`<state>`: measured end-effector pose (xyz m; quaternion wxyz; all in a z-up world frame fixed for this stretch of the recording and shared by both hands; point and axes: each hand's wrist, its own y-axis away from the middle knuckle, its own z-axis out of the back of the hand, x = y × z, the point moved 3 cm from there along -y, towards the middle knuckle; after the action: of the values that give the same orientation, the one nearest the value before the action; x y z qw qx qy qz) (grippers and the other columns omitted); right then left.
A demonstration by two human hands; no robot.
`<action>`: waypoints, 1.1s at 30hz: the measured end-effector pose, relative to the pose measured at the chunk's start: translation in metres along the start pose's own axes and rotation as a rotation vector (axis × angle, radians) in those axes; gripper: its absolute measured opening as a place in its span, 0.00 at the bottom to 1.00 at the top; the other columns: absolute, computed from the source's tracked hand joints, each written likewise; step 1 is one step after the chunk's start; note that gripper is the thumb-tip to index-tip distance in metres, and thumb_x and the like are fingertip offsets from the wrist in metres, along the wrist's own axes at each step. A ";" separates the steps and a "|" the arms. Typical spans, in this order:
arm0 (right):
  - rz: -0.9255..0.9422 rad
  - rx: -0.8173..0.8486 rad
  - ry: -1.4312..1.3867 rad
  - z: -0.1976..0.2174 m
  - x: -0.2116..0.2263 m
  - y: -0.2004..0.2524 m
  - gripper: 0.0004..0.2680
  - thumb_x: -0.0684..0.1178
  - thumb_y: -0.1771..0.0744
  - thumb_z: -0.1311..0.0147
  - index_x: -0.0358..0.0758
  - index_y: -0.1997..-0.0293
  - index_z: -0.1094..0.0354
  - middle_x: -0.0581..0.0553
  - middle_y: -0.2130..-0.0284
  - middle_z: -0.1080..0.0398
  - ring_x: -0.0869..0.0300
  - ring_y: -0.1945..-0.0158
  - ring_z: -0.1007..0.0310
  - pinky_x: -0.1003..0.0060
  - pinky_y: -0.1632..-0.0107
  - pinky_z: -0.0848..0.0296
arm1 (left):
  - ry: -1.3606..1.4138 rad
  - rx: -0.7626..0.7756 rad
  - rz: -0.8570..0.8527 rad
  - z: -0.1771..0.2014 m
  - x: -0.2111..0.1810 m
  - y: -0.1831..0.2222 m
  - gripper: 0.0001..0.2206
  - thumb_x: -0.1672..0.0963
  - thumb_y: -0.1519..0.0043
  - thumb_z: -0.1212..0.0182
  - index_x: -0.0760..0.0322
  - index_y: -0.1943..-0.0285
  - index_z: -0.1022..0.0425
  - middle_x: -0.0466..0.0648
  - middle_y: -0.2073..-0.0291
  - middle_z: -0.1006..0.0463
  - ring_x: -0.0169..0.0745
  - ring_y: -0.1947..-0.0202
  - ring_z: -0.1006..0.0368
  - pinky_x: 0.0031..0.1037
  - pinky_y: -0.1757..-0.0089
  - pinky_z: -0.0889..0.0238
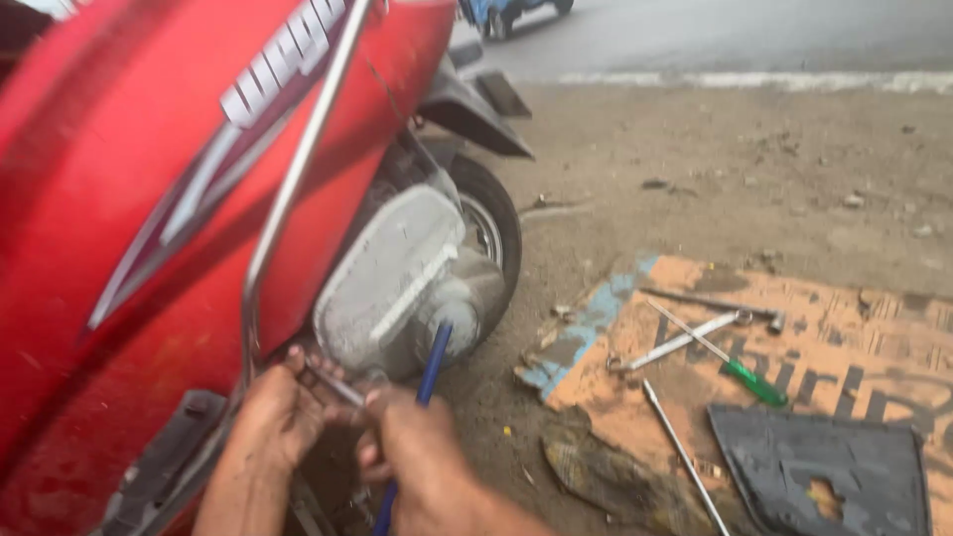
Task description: The person repairs a red scooter parked on a dirt roadside, using a T-handle wrench and socket to loosen and tighten bolts on the engine and lower body panel area. They reposition the tool repeatedly on different fasteners and at one point use a long socket extension on a bolt near the wheel.
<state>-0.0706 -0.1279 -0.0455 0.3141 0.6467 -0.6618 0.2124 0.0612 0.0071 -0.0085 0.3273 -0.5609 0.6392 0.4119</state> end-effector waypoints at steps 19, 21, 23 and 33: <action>0.896 0.239 1.768 -0.016 -0.016 0.045 0.22 0.43 0.34 0.49 0.28 0.31 0.41 0.37 0.58 0.28 0.47 0.53 0.25 0.50 0.60 0.23 | -0.116 -0.039 0.020 0.022 0.005 0.025 0.14 0.56 0.29 0.58 0.70 0.41 0.33 0.57 0.61 0.20 0.48 0.66 0.26 0.36 0.63 0.30; 0.953 0.235 1.800 -0.022 0.001 0.052 0.21 0.42 0.34 0.50 0.27 0.31 0.41 0.37 0.59 0.28 0.47 0.53 0.25 0.51 0.59 0.23 | -0.099 -0.037 0.020 0.022 0.007 0.021 0.14 0.56 0.29 0.58 0.70 0.41 0.32 0.56 0.62 0.21 0.46 0.67 0.27 0.35 0.64 0.31; 0.896 0.302 1.749 -0.035 0.027 0.061 0.21 0.40 0.36 0.48 0.27 0.34 0.38 0.36 0.57 0.28 0.43 0.53 0.25 0.49 0.56 0.24 | -0.004 0.000 0.024 0.023 0.009 0.013 0.14 0.55 0.29 0.56 0.69 0.43 0.31 0.55 0.65 0.22 0.45 0.70 0.29 0.33 0.65 0.31; 0.788 0.091 1.162 -0.037 0.000 0.033 0.15 0.39 0.37 0.48 0.39 0.44 0.26 0.35 0.56 0.24 0.41 0.51 0.23 0.50 0.45 0.27 | 0.130 -0.005 0.024 0.008 -0.007 0.036 0.11 0.55 0.30 0.53 0.69 0.48 0.31 0.53 0.66 0.24 0.39 0.71 0.33 0.32 0.67 0.32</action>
<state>-0.0977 -0.0993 -0.0150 0.4892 0.1528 -0.5623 0.6490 0.0268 0.0190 0.0000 0.2788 -0.5797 0.6649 0.3797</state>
